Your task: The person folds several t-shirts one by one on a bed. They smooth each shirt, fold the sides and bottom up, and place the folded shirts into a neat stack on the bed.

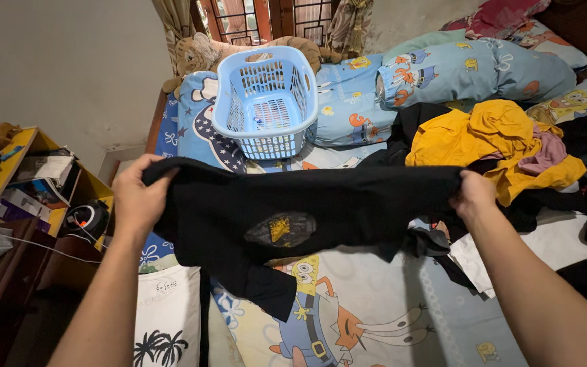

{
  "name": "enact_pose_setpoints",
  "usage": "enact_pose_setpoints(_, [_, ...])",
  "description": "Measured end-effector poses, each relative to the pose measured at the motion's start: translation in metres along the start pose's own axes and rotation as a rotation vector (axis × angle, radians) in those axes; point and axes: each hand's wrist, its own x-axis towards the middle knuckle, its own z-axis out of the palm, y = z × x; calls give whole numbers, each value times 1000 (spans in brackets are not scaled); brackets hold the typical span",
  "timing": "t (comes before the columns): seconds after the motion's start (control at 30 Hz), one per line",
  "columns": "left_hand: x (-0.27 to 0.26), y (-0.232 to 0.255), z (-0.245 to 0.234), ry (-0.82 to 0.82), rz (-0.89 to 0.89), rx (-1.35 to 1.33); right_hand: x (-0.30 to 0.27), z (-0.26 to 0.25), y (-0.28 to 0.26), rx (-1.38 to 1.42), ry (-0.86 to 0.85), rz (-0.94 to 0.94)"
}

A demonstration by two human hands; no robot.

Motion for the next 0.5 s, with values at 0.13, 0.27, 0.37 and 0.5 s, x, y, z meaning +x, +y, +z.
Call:
enact_pose_setpoints(0.13, [9, 7, 0, 15, 107, -42, 5, -1, 20, -333, -102, 65])
enact_pose_setpoints(0.27, [21, 25, 4, 5, 101, -201, 23, -8, 46, -534, -295, 321])
enact_pose_setpoints(0.37, [25, 48, 4, -19, 147, -221, 18, -17, 76, -126, -305, 673])
enact_pose_setpoints(0.5, [28, 72, 10, -31, 182, -161, -21, -7, 124, -26, -281, 857])
